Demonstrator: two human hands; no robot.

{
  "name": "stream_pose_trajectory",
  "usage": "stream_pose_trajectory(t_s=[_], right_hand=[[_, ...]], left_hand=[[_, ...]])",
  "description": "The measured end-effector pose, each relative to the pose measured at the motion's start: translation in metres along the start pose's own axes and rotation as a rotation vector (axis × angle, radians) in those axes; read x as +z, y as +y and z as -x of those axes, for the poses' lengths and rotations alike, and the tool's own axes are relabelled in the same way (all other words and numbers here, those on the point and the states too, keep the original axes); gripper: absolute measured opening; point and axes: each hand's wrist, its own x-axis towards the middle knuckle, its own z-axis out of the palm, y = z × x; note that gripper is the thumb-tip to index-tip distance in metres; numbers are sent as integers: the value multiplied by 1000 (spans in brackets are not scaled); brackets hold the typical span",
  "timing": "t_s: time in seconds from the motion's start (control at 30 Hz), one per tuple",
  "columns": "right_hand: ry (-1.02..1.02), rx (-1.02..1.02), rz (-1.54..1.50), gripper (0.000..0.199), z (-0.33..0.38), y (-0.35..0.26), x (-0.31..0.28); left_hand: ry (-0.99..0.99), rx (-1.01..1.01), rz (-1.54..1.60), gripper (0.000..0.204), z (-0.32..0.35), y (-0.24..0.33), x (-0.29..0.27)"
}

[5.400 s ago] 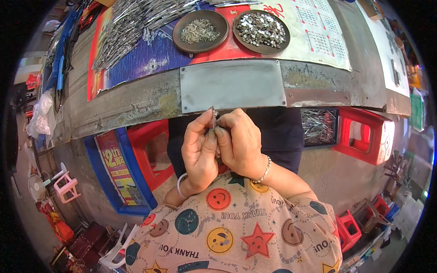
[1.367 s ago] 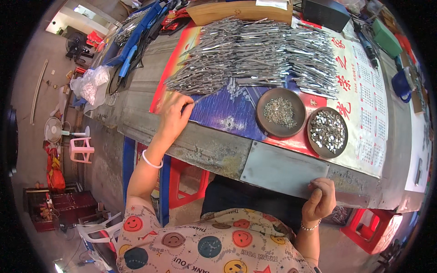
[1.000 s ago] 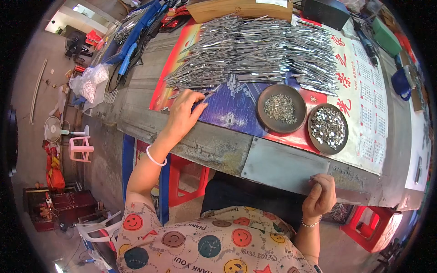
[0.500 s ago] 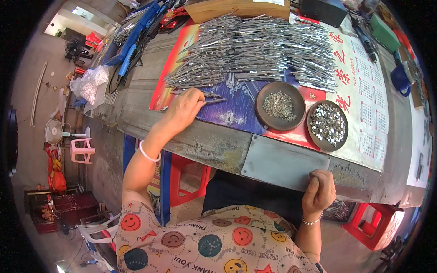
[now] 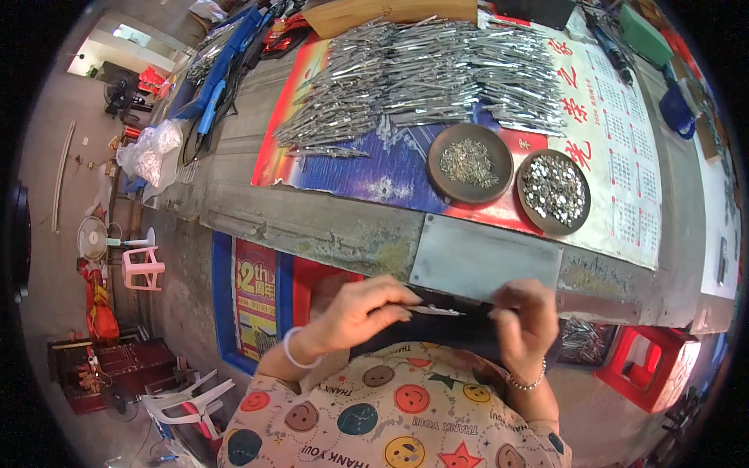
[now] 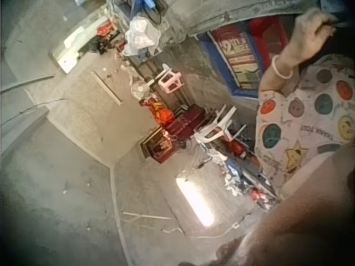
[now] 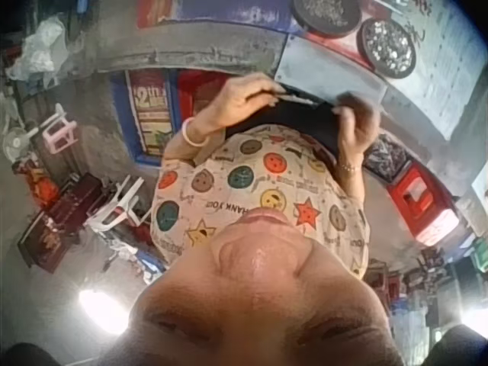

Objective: The person assembles small metal components by fitting pins and metal parts together by hand, then places the assembled pieces into a tray.

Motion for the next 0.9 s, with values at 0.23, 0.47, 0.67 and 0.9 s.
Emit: stream_pose_trajectory(t_s=[0.23,0.47,0.67,0.9], right_hand=[[-343,100,2,15,-5,-9,11],[-458,-40,184,13,-5,-23,23],[-263,-133,523,14,-63,-30,8],[-446,-436,1115,23,-161,12,22]], left_hand=[[37,-6,91,26,11,-1,39],[22,-62,346,36,17,-5,57],[0,-156,475,26,22,-8,52],[3,-101,425,21,32,-5,52]])
